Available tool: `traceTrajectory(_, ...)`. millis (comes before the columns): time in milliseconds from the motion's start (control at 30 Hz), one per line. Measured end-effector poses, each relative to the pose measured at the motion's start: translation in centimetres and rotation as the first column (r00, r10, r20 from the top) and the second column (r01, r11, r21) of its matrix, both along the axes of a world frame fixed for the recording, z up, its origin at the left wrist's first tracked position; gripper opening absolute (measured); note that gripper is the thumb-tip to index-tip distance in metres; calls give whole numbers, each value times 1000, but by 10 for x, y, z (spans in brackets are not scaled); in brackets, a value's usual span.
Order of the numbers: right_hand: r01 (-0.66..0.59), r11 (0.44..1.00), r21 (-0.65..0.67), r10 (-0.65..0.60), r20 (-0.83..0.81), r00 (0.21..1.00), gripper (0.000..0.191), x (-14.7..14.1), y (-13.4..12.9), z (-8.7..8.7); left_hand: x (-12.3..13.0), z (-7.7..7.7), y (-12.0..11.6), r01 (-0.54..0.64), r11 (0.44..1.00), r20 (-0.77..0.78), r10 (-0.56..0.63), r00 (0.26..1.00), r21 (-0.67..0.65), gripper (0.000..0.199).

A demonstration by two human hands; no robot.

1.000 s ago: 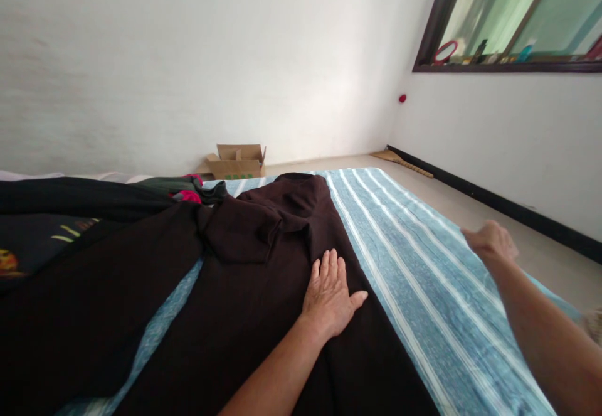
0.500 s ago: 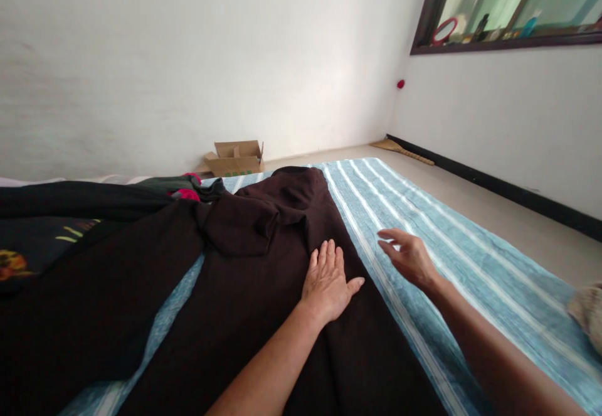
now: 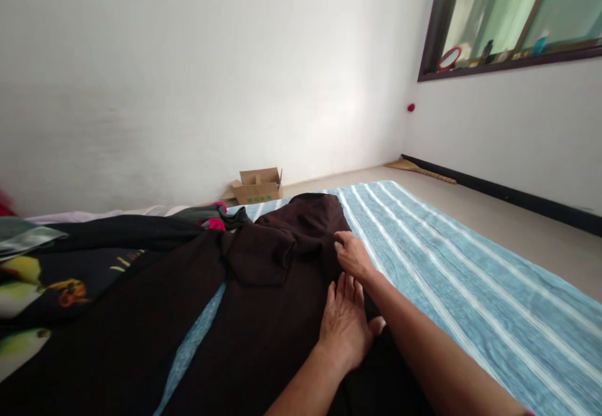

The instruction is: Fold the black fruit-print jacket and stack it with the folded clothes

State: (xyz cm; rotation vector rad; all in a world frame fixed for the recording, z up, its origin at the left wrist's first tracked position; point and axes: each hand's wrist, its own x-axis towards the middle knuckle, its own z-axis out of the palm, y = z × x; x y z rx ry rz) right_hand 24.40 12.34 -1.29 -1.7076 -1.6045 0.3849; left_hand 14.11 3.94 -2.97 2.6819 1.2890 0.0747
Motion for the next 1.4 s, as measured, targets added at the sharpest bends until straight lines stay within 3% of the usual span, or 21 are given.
traceTrajectory(133, 20, 1000, 0, -20, 89, 996, 33, -5, 15, -19, -4, 2, -2, 15, 999, 58, -12, 998, -47, 70)
traceTrajectory(300, 18, 1000, 7, -19, 176, 984, 32, -3, 13, -31, -9, 6, -3, 34, 994, 108, -22, 994, -109, 68)
traceTrajectory(400, 6, 1000, 17, -10, 228, 974, 31, -5, 11, -30, -14, 19, 1, 66, 989, 121, -49, 991, -135, 65)
traceTrajectory(500, -6, 1000, 18, 0, 282, 959, 30, -9, 10, -29, -23, 42, 13, 42, 984, 127, -20, 992, -172, 33)
traceTrajectory(600, -22, 1000, 10, 18, 320, 947, 33, -13, 10, -30, -30, 66, 42, -60, 997, 221, 69, 973, -48, 20)
traceTrajectory(733, 2, 1000, -16, 4, 393, 920, 42, -17, 10, -31, -27, 82, 111, -245, 959, 314, 190, 930, 145, 20)
traceTrajectory(867, 16, 999, -41, 4, 427, 904, 48, -20, 10, -32, -4, 81, 184, -348, 930, 354, 288, 890, 117, 30)
traceTrajectory(1000, 28, 998, -49, -5, 413, 911, 49, -21, 11, -32, 24, 75, 237, -402, 916, 403, 363, 840, 13, 45)
traceTrajectory(1100, 42, 998, -36, -24, 408, 913, 47, -22, 13, -32, 36, 70, 262, -438, 894, 435, 433, 789, -94, 30)
traceTrajectory(1233, 53, 999, -7, -46, 399, 916, 44, -22, 15, -32, 32, 61, 282, -416, 881, 532, 469, 705, -226, 12)
traceTrajectory(1400, 55, 998, 2, -52, 374, 926, 42, -23, 14, -29, 16, 48, 285, -343, 864, 602, 504, 620, -370, 20)
